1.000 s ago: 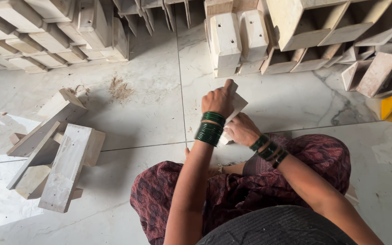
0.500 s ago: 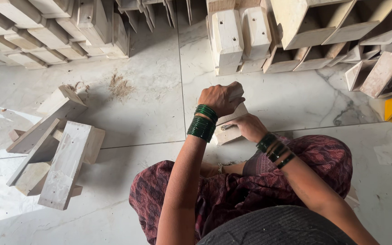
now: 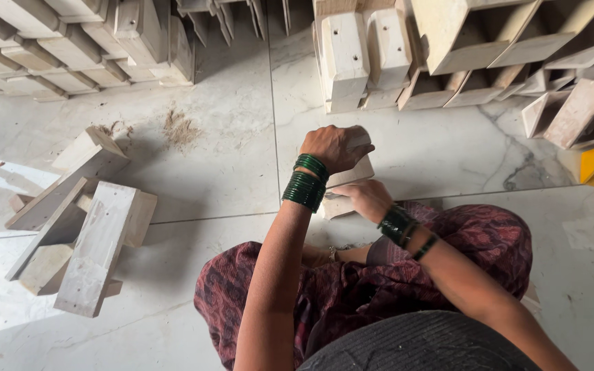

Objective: The person sits on the floor assembling small wooden box-like objects, fitting small wooden blocks and panels into slots of a larger wooden piece by hand. They press pieces into place, reposition parts, and work on several wooden assemblies one after another.

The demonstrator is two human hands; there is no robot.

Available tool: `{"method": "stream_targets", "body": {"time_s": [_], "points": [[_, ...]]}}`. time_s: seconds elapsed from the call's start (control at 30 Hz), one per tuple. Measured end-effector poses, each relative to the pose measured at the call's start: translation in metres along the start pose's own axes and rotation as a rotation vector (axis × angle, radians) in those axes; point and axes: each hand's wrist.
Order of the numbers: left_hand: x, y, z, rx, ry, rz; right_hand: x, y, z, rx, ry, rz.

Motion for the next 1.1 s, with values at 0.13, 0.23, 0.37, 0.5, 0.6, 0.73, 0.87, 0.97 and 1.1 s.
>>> {"method": "stream_targets", "body": {"time_s": [0.13,0.23,0.37,0.5,0.6,0.73,0.87,0.97,1.1], "points": [[0.0,-0.001,0.001,0.026,-0.007,-0.006,-0.004,0.006,0.002,0.32,-0.118,-0.272],[-0.001,0.001,0.001,0.037,-0.014,-0.023,-0.007,0.01,0.003,0.257,-0.197,-0.361],[-0.006,0.005,0.006,0.05,-0.009,-0.043,-0.01,0.014,0.003,-0.049,-0.018,-0.06],[-0.008,0.01,0.009,0.053,-0.009,-0.051,-0.011,0.017,0.002,-0.011,0.01,-0.169],[-0.006,0.01,0.009,0.028,-0.025,-0.049,-0.009,0.017,0.0,0.072,-0.029,-0.349],[-0.006,0.008,0.004,0.03,-0.065,0.011,-0.004,0.013,-0.005,0.114,-0.108,-0.267],[-0.006,0.009,0.004,0.094,-0.023,-0.041,0.002,0.005,-0.012,0.178,-0.104,-0.087],[-0.003,0.008,0.004,0.051,-0.033,-0.024,0.011,0.001,-0.017,0.248,-0.082,-0.122],[-0.001,0.003,0.002,0.094,-0.043,0.002,0.019,-0.003,-0.023,-0.058,0.166,-0.559]]}}
Point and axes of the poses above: each hand's wrist, its own z-axis towards the middle knuckle, its own y-axis out of the palm, x = y × z, and after that the axes turned 8 degrees about z, right-handed
